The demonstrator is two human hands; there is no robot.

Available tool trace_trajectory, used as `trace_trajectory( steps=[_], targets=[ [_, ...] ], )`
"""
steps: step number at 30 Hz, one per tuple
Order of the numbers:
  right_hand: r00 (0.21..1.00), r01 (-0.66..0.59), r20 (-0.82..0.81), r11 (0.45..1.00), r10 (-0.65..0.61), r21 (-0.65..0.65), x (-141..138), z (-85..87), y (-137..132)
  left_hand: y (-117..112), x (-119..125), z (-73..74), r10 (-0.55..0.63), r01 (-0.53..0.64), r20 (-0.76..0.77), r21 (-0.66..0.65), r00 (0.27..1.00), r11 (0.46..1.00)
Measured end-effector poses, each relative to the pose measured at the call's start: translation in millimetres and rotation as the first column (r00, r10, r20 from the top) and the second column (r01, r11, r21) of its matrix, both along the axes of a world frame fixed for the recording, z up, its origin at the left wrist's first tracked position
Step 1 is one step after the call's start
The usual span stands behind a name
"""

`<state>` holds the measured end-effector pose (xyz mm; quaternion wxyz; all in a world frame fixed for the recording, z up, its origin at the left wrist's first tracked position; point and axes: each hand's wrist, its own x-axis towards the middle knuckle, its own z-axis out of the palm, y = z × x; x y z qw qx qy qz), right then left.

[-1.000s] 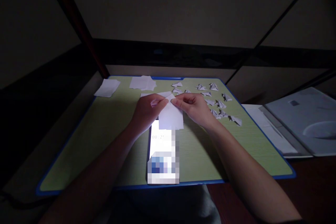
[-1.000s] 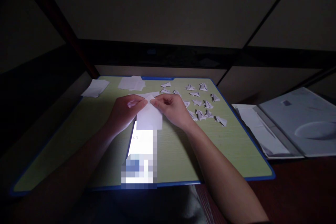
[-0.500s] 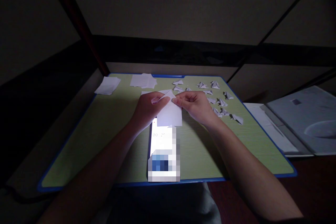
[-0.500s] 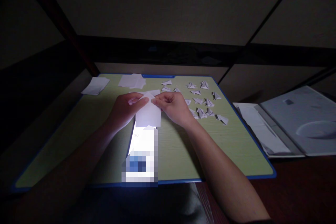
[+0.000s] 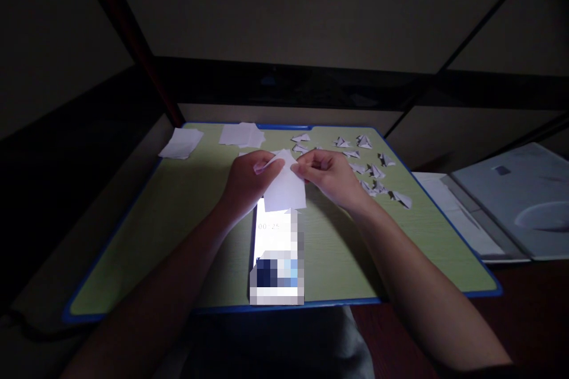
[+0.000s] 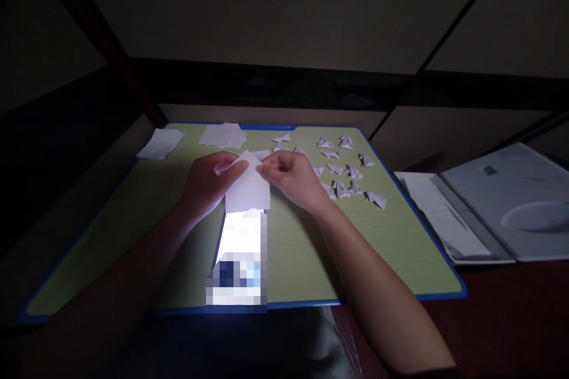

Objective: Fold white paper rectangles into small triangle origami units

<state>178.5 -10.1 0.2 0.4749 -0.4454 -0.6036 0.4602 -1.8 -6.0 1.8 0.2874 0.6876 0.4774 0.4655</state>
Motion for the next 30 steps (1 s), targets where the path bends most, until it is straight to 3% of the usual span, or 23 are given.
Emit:
trace_trajectory(
  steps=[8,23,30],
  targets=[
    [1.0,-0.001,-0.018,1.0,0.0,-0.032,-3.6,6.1,-2.5,0.7,-1.4,2.1,-0.072,0.071,-0.011,-0.072,0.997,0.995],
    [0.993,-0.049,-0.105,0.998,0.046,-0.032,-2.8,1.9,-2.1,1.1,-2.4,0.6,-0.115,0.138,0.143,-0.159,0.983,0.978],
    [0.997,-0.069,0.016,0.998,0.069,0.001,1.1,2.7,-3.5,-3.1,-0.8,6.6,-0.149,0.153,0.034,-0.171,0.988,0.973]
  ],
)
